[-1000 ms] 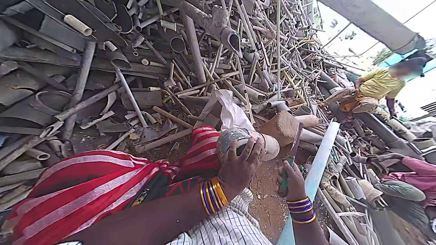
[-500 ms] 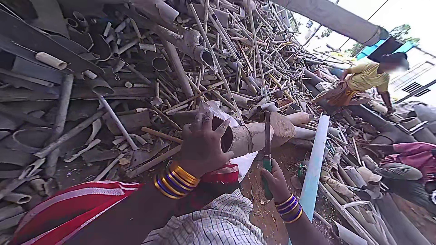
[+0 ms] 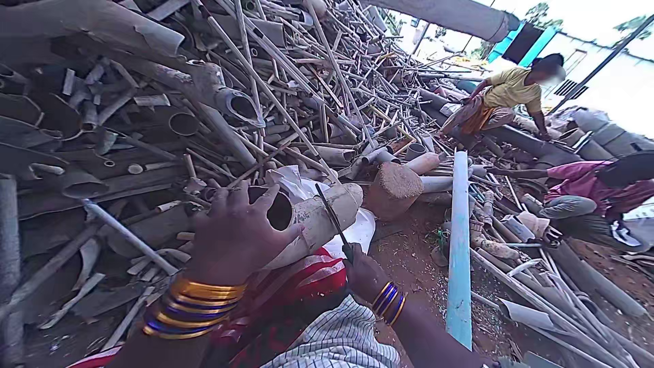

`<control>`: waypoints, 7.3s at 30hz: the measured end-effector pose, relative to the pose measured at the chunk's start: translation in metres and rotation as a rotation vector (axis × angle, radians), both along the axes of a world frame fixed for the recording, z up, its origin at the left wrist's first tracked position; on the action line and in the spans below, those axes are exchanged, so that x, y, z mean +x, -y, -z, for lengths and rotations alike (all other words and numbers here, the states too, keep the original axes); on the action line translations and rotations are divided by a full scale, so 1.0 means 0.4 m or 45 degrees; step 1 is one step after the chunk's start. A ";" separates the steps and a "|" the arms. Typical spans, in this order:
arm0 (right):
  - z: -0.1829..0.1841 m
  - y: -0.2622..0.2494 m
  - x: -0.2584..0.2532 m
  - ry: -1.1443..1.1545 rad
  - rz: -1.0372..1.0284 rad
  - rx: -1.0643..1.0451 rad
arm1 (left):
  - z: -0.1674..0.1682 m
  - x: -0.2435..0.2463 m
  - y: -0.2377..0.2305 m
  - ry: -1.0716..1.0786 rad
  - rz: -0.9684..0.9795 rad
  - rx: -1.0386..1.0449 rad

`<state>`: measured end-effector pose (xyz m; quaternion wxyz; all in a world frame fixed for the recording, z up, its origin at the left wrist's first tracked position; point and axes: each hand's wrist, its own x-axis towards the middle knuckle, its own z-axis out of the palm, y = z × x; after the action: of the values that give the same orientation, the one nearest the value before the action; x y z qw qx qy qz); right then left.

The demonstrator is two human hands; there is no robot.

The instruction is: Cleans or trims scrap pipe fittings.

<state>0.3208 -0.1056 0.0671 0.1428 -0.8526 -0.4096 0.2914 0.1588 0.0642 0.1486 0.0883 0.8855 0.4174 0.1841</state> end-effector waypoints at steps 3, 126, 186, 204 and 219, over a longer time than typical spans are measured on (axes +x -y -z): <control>0.031 -0.035 -0.017 -0.049 0.051 -0.005 | 0.003 -0.008 0.001 -0.005 -0.025 0.000; 0.232 0.060 -0.100 -1.005 0.032 0.745 | -0.067 0.008 -0.063 -0.336 0.079 -0.396; 0.198 0.033 -0.038 -1.026 0.131 0.778 | -0.036 0.022 0.042 -0.281 0.240 0.008; 0.110 -0.005 0.085 0.657 -0.107 0.716 | -0.060 -0.005 -0.045 -0.333 0.170 -0.332; 0.119 -0.003 0.072 0.533 -0.104 0.747 | -0.041 -0.022 -0.089 -0.232 0.214 -0.344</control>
<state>0.3498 -0.1046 0.0194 0.2825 -0.7995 -0.5300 -0.0140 0.1500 0.1000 0.1650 0.1834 0.9104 0.3691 0.0373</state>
